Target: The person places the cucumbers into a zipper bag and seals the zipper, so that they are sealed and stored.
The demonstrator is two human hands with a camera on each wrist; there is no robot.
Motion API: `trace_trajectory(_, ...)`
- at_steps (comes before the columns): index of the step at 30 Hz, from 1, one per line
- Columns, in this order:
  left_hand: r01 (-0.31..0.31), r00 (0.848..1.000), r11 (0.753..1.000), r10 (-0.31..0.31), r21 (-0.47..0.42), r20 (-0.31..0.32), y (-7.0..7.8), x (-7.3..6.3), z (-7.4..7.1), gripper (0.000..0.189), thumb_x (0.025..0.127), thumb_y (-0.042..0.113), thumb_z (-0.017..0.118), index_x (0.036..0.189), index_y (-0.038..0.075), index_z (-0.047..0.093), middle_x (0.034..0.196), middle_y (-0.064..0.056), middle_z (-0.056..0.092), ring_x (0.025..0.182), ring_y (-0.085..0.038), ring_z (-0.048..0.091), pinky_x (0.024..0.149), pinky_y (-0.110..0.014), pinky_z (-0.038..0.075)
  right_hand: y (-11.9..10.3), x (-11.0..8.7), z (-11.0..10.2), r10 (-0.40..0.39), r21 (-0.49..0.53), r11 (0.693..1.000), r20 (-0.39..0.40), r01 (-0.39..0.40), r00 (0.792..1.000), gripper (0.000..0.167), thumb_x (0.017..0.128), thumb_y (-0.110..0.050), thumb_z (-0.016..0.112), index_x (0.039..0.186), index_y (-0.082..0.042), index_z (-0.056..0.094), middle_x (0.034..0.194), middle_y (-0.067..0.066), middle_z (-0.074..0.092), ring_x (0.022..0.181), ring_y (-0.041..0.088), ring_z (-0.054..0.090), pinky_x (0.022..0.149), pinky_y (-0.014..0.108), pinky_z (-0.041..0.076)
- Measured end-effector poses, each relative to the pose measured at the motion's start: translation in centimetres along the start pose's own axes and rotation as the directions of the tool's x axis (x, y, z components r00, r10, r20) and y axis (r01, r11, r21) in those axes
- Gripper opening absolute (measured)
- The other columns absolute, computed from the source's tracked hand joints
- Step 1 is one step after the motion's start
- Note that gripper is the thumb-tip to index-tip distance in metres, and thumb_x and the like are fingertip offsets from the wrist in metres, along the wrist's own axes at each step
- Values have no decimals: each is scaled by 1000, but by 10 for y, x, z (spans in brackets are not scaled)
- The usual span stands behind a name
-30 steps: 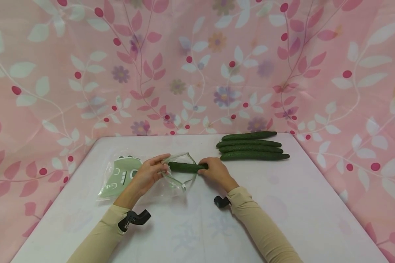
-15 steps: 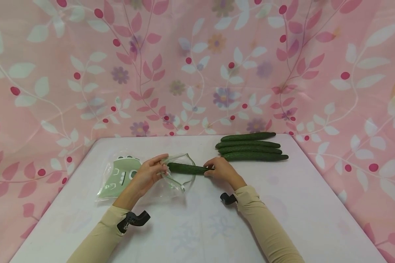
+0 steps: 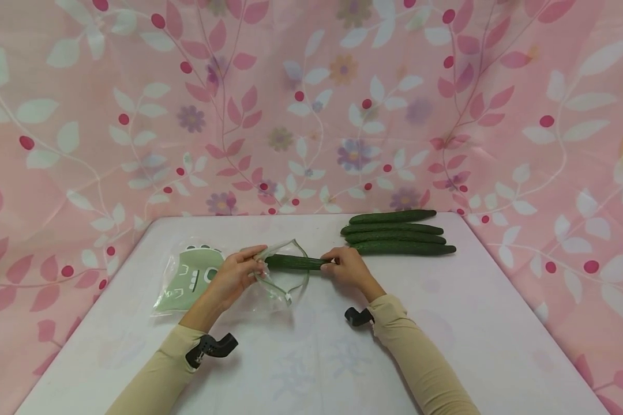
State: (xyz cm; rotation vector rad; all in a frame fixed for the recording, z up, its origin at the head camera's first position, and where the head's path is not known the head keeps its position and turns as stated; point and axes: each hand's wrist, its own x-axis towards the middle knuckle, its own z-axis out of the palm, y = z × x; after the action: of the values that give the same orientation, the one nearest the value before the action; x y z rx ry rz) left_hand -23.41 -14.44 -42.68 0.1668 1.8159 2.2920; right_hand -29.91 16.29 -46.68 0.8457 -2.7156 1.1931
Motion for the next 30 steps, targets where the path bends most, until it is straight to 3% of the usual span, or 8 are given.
trace_trajectory(9, 3, 1000, 1000, -3, 7, 7, 0, 0, 3, 54, 103, -6, 53, 155, -8, 39, 99, -8, 58, 82, -17, 60, 78, -29, 52, -12, 3, 10, -3, 12, 1000, -44, 4, 999, 23, 92, -10, 79, 112, 1, 79, 78, 0, 62, 61, 14, 39, 61, 32, 34)
trace_trajectory(16, -3, 1000, 1000, 3, -18, -3, 0, 1, 4, 54, 102, -7, 54, 154, -6, 42, 100, -9, 57, 82, -18, 60, 77, -29, 53, -18, 6, 17, 10, 13, 1000, -69, -9, 998, 22, 92, -9, 79, 112, 0, 80, 82, 1, 66, 62, 13, 41, 61, 31, 35)
trace_trajectory(23, -4, 1000, 999, 4, -39, -3, -1, 1, 4, 56, 102, -7, 53, 156, -7, 39, 104, -10, 56, 83, -17, 59, 78, -28, 53, -23, 7, 25, 13, 71, 997, -98, -6, 995, 23, 91, -8, 80, 112, 3, 79, 82, 2, 67, 61, 14, 40, 61, 32, 35)
trace_trajectory(30, 10, 1000, 996, -10, -85, -5, -2, 0, 5, 55, 103, -7, 52, 156, -7, 38, 107, -13, 53, 82, -17, 58, 78, -28, 52, -28, 8, 33, 72, 150, 987, -113, -55, 991, 22, 92, -8, 79, 112, 2, 80, 79, 1, 66, 60, 15, 41, 60, 32, 35)
